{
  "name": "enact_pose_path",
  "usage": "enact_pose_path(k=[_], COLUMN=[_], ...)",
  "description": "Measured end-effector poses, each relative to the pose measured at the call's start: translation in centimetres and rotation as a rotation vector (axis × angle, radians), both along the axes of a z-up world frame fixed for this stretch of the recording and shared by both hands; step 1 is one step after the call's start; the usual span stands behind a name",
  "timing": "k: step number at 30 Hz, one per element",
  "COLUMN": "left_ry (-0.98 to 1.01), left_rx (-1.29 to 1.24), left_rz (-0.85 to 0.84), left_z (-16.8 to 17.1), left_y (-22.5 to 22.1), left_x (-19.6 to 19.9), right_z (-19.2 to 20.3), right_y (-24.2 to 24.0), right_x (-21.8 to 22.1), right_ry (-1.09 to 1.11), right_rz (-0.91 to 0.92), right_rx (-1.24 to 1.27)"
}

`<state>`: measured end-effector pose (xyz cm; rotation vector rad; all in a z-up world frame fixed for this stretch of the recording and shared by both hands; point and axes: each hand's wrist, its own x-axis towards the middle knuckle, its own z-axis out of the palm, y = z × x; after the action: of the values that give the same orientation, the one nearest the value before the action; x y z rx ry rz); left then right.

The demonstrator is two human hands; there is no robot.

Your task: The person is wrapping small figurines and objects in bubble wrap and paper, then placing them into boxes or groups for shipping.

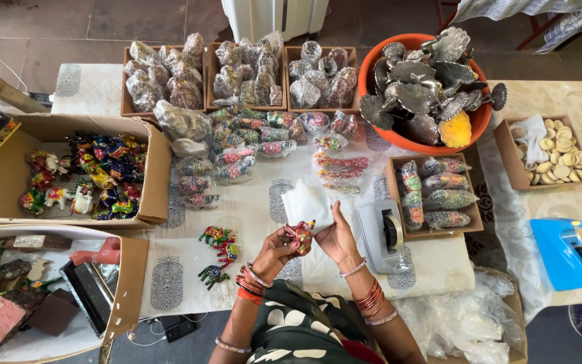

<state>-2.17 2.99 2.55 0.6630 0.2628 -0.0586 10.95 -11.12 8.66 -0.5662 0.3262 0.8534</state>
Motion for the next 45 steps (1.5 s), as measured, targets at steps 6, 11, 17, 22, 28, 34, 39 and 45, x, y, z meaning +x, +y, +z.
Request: enact_pose_path(k=[6,11,17,22,28,34,39,45], left_ry=[0.09,0.139,0.126,0.1,0.085,0.134,0.021,0.265], left_rx=[-0.086,0.028,-0.058,-0.124,-0.069,-0.065,0.453,0.387], left_rz=[0.397,0.431,0.322,0.451,0.685,0.544,0.764,0.605], left_z=[-2.6,-4.3,-4.5,-4.6,-5.8,-3.7,-6.0,-13.2], left_y=[-0.4,-1.3,-2.8,-2.3,-2.7,-4.4,-2.0,2.1], left_x=[2.0,2.8,2.9,3.6,3.4,3.5,3.9,0.6], right_z=[-12.3,-5.8,-2.4,-5.6,-6.9,-9.8,-14.8,-16.6], right_y=[-1.2,0.5,0.9,0.7,1.5,1.4,-0.7,-3.0], right_x=[-2.7,-5.2,-2.4,-5.5,-5.9,-3.3,-8.4,-8.3], right_ry=[-0.368,-1.142,-0.696,-0.863,-1.252,-0.338,-0.106,-0.46], right_rz=[0.056,0.179,0.264,0.264,0.099,0.053,0.295,0.53], right_rx=[-0.351,-0.565,-0.537,-0.729,-0.605,-0.216,-0.613,-0.452])
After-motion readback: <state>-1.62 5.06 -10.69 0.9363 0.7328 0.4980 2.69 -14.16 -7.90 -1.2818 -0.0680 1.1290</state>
